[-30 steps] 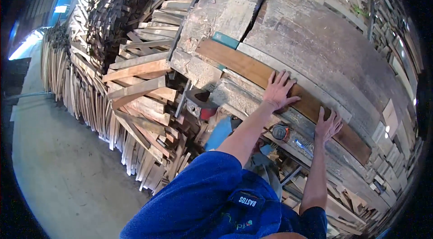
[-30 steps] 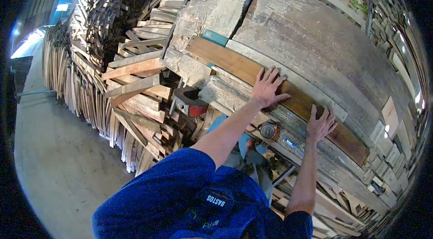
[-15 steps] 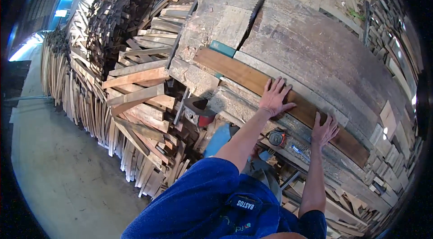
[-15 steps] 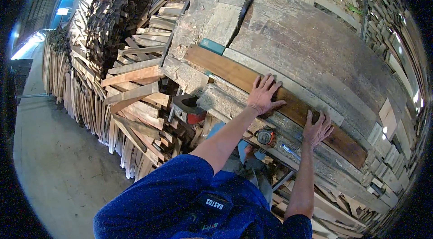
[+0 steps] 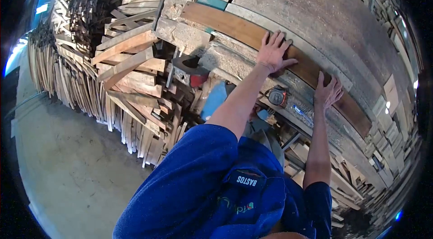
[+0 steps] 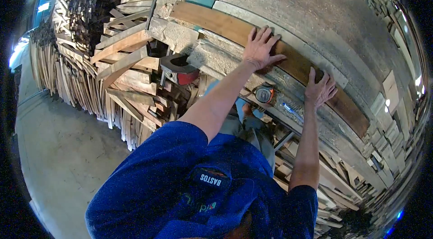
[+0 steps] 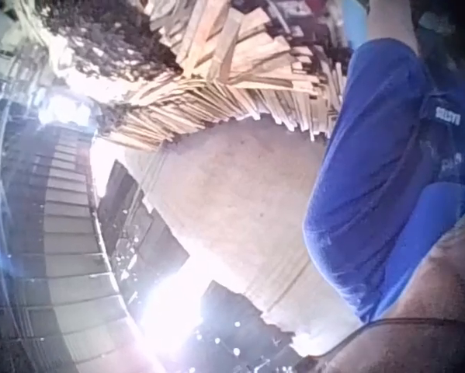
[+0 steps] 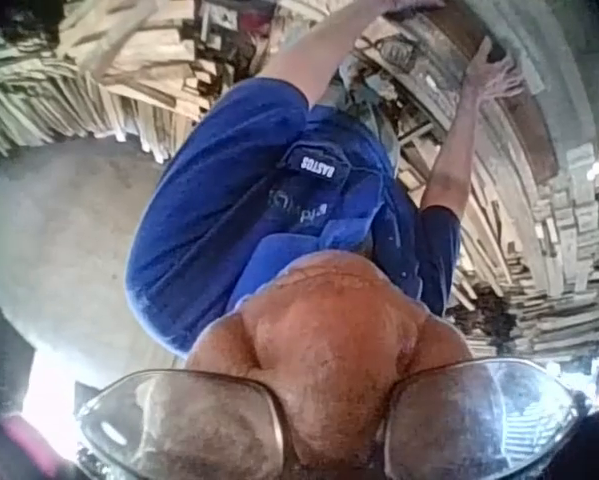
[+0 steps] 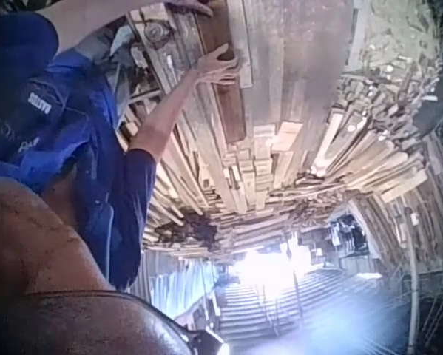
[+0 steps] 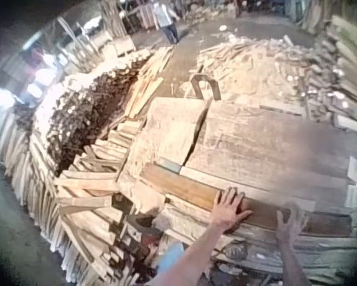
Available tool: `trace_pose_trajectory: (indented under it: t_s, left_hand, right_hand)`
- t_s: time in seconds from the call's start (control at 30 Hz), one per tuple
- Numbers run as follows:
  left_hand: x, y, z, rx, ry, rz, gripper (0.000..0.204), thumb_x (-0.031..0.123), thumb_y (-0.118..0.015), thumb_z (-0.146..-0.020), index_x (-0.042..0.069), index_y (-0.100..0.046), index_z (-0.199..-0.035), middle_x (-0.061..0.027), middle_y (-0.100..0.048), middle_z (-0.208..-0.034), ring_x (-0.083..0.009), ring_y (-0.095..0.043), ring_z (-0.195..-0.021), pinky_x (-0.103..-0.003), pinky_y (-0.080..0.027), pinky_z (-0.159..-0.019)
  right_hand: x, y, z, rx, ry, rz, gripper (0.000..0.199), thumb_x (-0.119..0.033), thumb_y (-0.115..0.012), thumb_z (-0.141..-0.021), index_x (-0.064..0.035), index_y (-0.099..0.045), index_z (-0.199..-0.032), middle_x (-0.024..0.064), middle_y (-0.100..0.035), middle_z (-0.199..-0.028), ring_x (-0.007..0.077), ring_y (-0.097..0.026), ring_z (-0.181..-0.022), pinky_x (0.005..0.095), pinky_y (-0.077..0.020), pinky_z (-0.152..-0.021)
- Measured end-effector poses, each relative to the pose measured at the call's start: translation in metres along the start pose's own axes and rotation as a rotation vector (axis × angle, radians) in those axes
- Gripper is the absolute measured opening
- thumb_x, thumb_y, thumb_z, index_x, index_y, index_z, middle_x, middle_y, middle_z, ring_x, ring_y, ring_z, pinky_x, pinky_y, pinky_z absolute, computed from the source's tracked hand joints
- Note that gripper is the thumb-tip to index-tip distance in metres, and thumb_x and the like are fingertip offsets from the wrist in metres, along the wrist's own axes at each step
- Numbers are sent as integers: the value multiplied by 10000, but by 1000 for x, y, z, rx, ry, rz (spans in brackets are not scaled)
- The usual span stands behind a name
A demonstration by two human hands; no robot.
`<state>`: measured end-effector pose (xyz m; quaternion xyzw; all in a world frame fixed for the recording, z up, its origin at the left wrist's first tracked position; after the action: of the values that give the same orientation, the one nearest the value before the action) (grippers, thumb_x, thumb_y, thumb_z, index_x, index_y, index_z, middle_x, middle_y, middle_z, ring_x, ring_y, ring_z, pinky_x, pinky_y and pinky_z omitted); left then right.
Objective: Selecting a wood plank from a stack, moving it to a workbench, and using a power drill to fasten it.
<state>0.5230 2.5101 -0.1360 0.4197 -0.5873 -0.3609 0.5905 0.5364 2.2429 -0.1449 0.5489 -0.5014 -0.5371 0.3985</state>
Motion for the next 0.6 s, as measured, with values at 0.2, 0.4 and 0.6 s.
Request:
trace_pose_trajectory:
  t_s: [0.2,0.4,0.6]
  left_hand:
    - [-3,2,7,-13,4,-17,815,738,-573,-813,190,-497,-1411,-128,-403,-1504,-301,-294,-1451,-524,-124,-1205]
    - [21,-16,-3,-16,-60,13,769,729,-568,-824,228,-513,-1404,-106,-372,-1528,-293,-281,-1459,-540,-159,-1197]
    - [-11,-17,4,43,-101,-165,693,639,-647,-838,176,-582,-1349,-114,-529,-1408,-303,-409,-1381,-547,-260,-1156]
  right_hand:
    - [0,-4,4,-14,-8,-10,628,-609,-639,-863,-146,-609,-1286,54,-500,-1411,247,-406,-1368,516,-211,-1165]
    - [21,2,-1,76,55,103,594,-607,-622,-872,-134,-641,-1231,93,-590,-1289,295,-483,-1287,527,-269,-1117]
    - [2,-18,1,41,52,49,410,-461,-630,-907,-168,-645,-1194,78,-593,-1277,319,-527,-1202,564,-291,-1095]
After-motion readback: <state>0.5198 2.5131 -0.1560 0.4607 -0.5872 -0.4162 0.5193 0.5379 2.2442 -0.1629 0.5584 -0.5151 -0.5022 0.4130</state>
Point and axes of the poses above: each hand's wrist, its own z-axis away from the middle knuckle, its own y-axis out of the back of the hand, x = y × z, the point moved 4 cm from there along -z, towards the middle knuckle
